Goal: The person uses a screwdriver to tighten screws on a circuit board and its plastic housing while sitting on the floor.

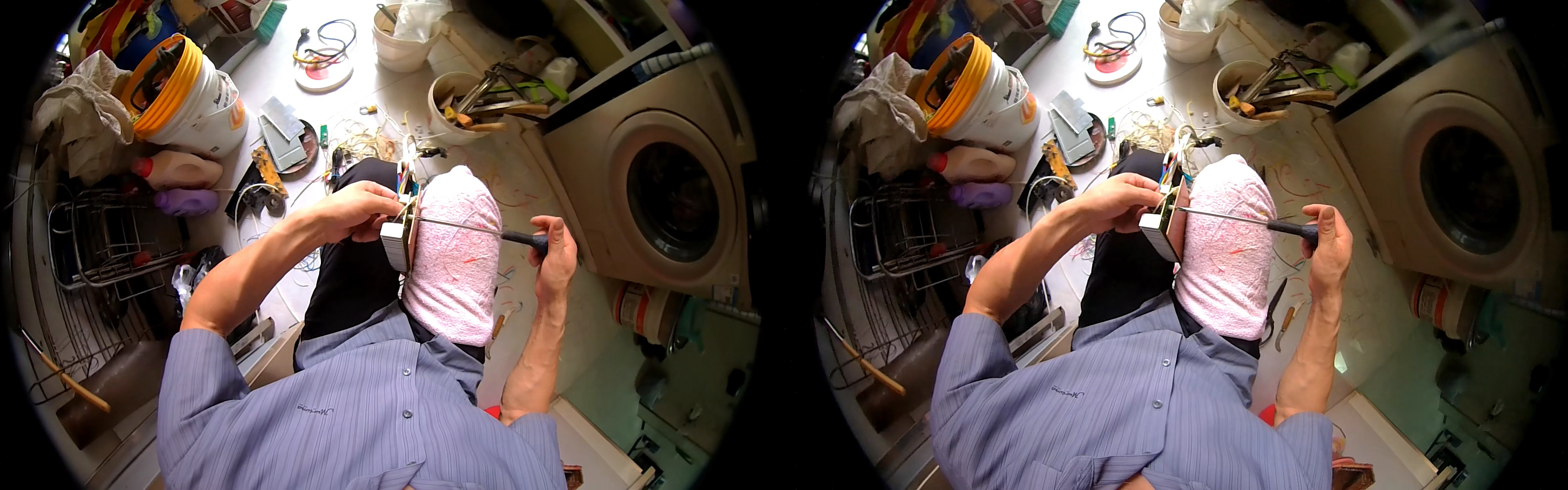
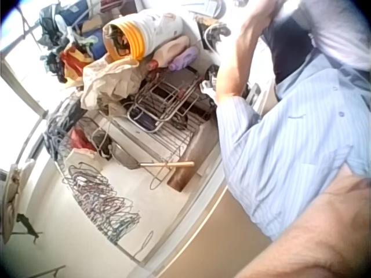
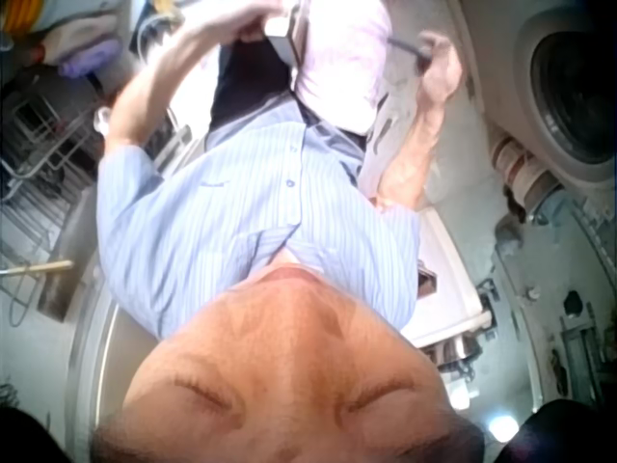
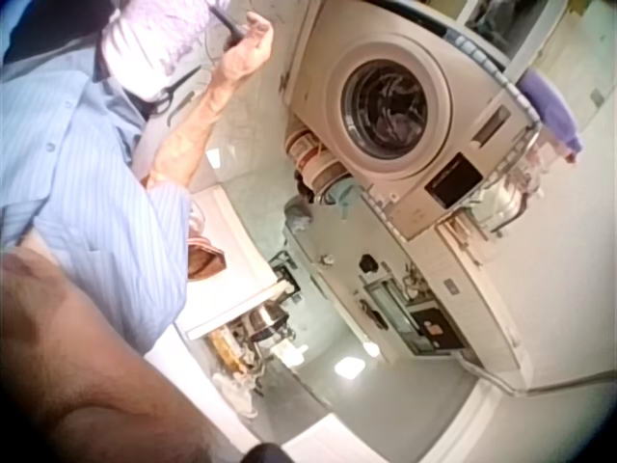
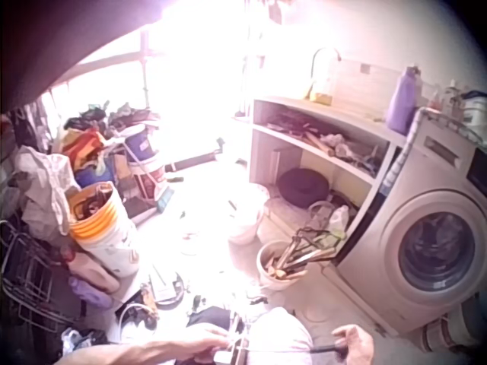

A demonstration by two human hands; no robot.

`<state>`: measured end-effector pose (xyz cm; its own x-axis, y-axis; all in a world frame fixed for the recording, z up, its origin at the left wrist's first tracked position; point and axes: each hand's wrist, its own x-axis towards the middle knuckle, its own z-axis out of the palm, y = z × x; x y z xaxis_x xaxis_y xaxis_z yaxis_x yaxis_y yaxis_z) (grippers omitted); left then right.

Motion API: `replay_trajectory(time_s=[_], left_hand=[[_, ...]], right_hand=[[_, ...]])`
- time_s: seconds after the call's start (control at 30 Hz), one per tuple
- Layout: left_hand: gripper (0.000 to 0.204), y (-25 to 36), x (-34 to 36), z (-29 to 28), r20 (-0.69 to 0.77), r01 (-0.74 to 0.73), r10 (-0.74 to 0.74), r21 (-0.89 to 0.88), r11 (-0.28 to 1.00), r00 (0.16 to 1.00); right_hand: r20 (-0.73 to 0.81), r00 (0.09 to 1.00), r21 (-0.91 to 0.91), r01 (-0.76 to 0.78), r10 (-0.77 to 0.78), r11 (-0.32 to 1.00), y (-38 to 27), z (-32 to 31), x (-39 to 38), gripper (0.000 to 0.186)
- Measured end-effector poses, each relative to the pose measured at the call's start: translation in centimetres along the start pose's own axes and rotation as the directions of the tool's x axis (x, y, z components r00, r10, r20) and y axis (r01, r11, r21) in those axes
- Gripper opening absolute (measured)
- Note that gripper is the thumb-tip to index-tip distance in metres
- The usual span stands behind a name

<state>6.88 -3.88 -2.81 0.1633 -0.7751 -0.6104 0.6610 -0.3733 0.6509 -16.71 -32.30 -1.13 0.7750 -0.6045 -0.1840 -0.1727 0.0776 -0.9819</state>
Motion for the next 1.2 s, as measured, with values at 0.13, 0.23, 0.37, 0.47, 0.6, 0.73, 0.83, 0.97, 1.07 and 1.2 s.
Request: replay_trajectory(time_s=[0.13,0.23,0.37,0.47,0.6,0.73,0.83,0.97,1.07,1.2], left_hand=[[0.020,-0.4,0.7,-0.4,-0.052,0.035,-0.034,0.023,0.999,0.998],[0.020,-0.4,0.5,-0.1,-0.103,0.038,-0.034,0.032,0.999,0.994],[0.020,-0.8,0.2,-0.7,0.023,-0.036,0.037,-0.056,0.998,0.999],[0.020,-0.5,0.1,-0.6,0.029,-0.028,0.029,-0.032,0.999,0.999],[0.019,-0.5,0.7,-0.7,-0.045,0.033,-0.032,0.014,0.999,0.998],[0.018,-0.6,0.8,-0.6,-0.076,0.044,-0.043,0.013,0.999,0.996],[0.018,-0.5,0.4,-0.5,-0.014,0.007,-0.008,-0.014,1.000,1.000],[0.016,-0.4,0.5,-0.7,0.037,0.001,0.001,-0.040,0.999,0.999],[0.015,-0.3,0.7,-1.1,0.016,0.035,-0.035,-0.005,0.999,0.999],[0.014,-0.5,0.9,-0.5,-0.033,0.035,-0.035,0.005,0.999,0.999]], right_hand=[[-0.046,0.990,0.048,0.137,-0.134,0.989,-0.8,1.7,-0.5,0.026],[-0.019,0.976,0.109,0.217,-0.216,0.970,-1.5,2.0,-0.8,0.031],[-0.026,0.998,0.012,0.063,-0.062,0.998,-0.8,1.0,-0.5,0.028],[-0.081,0.995,-0.064,-0.067,0.062,0.996,-0.7,0.6,-0.4,0.028],[-0.077,0.982,0.032,0.176,-0.173,0.984,-1.2,2.2,-0.9,0.033],[-0.045,0.965,0.175,0.263,-0.259,0.949,-2.1,3.5,-1.3,0.041],[0.008,0.993,0.100,0.120,-0.121,0.988,-1.0,1.5,-0.6,0.041],[0.025,0.999,0.065,-0.021,0.020,0.998,-0.3,0.1,-0.2,0.040],[0.035,0.979,0.180,0.193,-0.202,0.965,-1.2,1.7,-0.8,0.040],[0.089,0.982,0.276,0.138,-0.169,0.951,-1.2,1.7,-0.5,0.046]])
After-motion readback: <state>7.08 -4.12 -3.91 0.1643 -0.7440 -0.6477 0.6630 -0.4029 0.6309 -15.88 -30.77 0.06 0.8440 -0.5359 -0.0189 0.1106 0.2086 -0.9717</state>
